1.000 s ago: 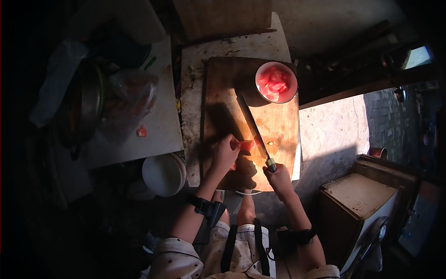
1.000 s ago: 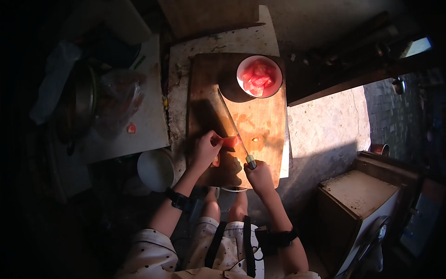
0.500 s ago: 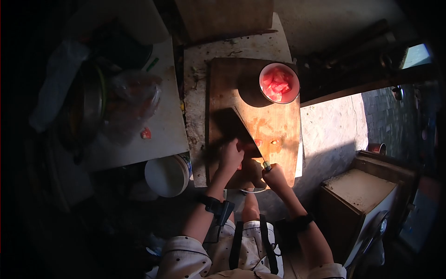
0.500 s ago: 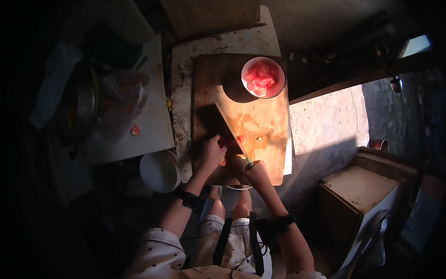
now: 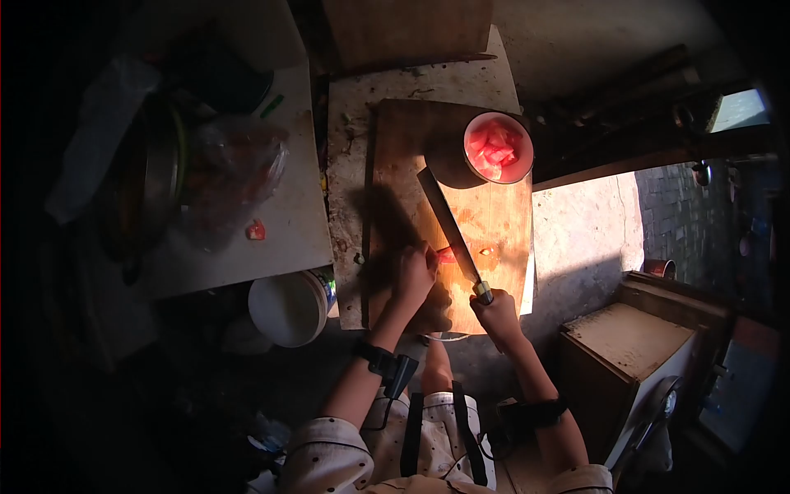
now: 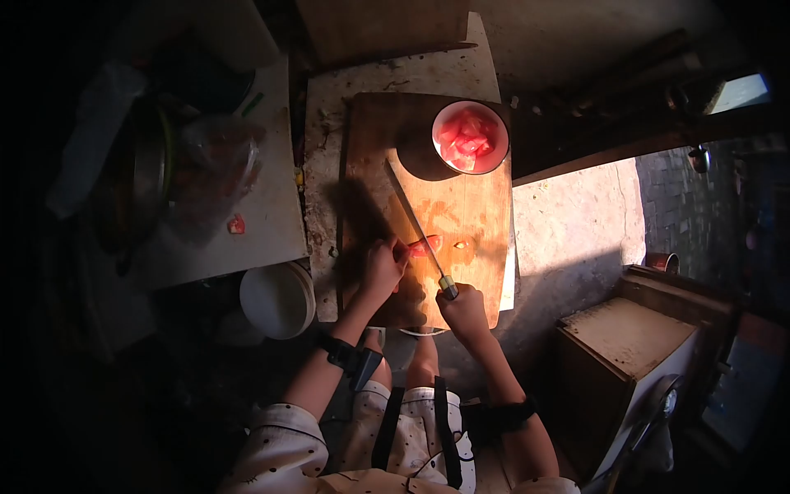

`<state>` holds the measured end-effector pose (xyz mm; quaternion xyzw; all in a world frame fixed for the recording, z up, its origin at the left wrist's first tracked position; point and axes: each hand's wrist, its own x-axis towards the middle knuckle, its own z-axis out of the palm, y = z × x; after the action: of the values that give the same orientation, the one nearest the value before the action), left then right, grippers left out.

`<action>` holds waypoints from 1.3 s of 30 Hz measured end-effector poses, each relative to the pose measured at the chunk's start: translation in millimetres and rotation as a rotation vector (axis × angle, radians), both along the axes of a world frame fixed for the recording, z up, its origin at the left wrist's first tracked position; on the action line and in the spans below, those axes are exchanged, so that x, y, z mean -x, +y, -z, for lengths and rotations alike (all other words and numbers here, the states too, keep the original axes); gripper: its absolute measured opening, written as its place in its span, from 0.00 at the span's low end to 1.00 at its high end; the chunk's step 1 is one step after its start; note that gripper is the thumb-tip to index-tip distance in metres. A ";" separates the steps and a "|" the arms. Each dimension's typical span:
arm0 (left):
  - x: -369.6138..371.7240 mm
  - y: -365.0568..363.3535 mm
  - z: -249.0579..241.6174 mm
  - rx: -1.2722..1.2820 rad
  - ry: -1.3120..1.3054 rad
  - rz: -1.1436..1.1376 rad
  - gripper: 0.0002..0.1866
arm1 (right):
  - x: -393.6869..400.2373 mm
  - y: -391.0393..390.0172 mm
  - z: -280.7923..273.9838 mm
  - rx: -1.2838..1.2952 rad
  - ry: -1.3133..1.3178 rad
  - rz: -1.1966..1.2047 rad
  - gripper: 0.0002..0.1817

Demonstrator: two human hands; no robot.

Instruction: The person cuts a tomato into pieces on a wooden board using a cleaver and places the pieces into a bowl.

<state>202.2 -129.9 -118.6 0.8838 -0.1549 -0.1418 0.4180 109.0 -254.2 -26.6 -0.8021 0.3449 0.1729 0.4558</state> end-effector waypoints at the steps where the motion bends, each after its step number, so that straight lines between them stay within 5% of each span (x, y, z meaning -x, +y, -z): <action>1: 0.4 -0.3 1.1 0.001 0.000 0.000 0.07 | -0.7 1.7 2.3 0.001 0.000 0.000 0.13; 12: 1.3 -3.0 1.9 -0.031 0.113 -0.072 0.07 | 9.4 0.5 57.1 0.108 0.051 -0.100 0.12; 25: 0.5 -4.7 4.0 0.054 0.198 -0.069 0.08 | 10.6 -8.3 32.9 0.057 -0.008 -0.094 0.13; 34: 4.9 -18.1 -6.0 -0.158 -0.247 0.167 0.21 | 59.8 -35.5 -24.6 0.039 0.014 0.087 0.13; 39: 6.2 -39.8 -24.8 -0.421 -0.219 0.422 0.26 | 89.9 -48.0 -14.5 0.022 0.116 0.199 0.13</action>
<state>196.0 -169.7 -93.8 0.9094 -0.3461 -0.1581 0.1679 19.1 -302.2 -12.1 -0.7576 0.4503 0.1691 0.4412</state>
